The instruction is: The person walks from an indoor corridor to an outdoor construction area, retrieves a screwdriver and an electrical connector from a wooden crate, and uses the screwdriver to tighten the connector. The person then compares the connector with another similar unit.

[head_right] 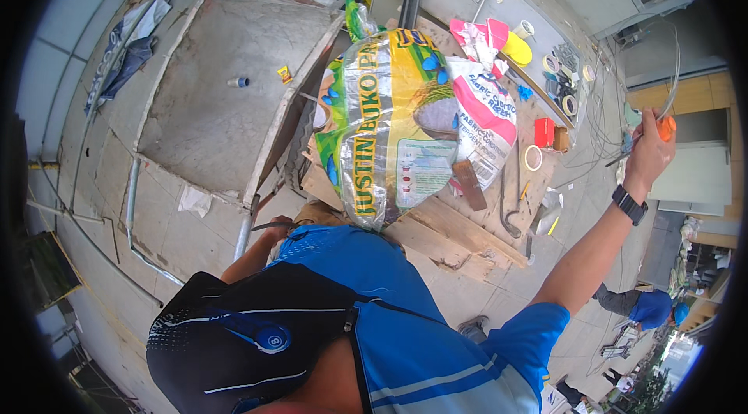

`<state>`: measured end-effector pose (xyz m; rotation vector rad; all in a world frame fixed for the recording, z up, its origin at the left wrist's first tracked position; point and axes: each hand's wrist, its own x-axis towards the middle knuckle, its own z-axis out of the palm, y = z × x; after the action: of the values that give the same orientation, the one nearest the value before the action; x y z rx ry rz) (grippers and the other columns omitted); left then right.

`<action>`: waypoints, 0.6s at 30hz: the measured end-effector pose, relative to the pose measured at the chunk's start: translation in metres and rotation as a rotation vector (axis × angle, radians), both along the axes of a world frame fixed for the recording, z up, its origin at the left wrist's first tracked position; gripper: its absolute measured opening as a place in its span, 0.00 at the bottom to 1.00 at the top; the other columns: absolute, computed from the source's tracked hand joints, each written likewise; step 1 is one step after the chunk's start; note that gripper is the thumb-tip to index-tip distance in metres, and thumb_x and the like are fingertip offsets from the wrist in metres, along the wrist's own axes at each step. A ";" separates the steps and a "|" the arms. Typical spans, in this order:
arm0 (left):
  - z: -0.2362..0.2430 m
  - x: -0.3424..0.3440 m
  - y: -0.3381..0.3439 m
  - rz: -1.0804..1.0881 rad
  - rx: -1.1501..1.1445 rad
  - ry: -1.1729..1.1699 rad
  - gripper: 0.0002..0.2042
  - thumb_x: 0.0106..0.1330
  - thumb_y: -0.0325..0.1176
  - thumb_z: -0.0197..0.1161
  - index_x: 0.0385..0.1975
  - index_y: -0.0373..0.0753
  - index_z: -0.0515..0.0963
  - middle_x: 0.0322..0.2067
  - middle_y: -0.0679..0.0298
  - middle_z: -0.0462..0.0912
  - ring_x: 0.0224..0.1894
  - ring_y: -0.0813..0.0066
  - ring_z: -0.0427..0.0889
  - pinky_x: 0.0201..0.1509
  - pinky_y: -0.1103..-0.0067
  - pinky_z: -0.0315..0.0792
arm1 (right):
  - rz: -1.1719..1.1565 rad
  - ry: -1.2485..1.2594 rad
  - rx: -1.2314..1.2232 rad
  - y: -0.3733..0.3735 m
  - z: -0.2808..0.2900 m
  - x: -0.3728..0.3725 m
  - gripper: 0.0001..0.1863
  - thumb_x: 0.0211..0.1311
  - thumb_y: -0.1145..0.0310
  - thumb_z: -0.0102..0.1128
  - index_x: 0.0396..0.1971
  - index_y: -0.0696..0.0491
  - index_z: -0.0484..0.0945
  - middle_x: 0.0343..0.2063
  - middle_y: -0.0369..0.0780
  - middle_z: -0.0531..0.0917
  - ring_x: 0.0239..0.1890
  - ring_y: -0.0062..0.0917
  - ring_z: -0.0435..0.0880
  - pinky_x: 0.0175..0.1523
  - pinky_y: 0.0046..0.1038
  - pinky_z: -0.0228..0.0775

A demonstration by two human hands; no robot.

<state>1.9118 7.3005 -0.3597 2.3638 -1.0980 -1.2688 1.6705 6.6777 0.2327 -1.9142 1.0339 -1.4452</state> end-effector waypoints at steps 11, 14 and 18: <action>0.015 -0.113 0.061 1.086 -0.019 0.167 0.18 0.66 0.38 0.60 0.48 0.29 0.78 0.35 0.57 0.84 0.34 0.68 0.83 0.39 0.73 0.77 | -0.211 0.831 -0.414 -0.251 -0.145 0.092 0.13 0.59 0.60 0.60 0.42 0.46 0.77 0.31 0.50 0.84 0.38 0.49 0.83 0.40 0.46 0.75; 0.038 -0.162 0.079 1.242 -0.003 0.170 0.18 0.66 0.38 0.60 0.48 0.30 0.78 0.35 0.57 0.84 0.34 0.68 0.83 0.39 0.73 0.77 | -0.189 1.020 -0.299 -0.272 -0.228 0.112 0.13 0.61 0.62 0.57 0.46 0.42 0.75 0.31 0.49 0.85 0.37 0.48 0.84 0.38 0.47 0.75; 0.079 -0.190 0.098 1.358 -0.007 0.162 0.18 0.66 0.39 0.60 0.48 0.31 0.78 0.35 0.57 0.84 0.35 0.68 0.83 0.39 0.74 0.77 | -0.030 1.185 -0.164 -0.298 -0.359 0.085 0.12 0.63 0.61 0.57 0.44 0.45 0.73 0.31 0.49 0.85 0.36 0.48 0.84 0.37 0.48 0.75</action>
<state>1.7222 7.3982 -0.2803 2.1036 0.5675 -0.8109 1.7559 6.3800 -0.1262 -2.9290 1.4061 -0.2610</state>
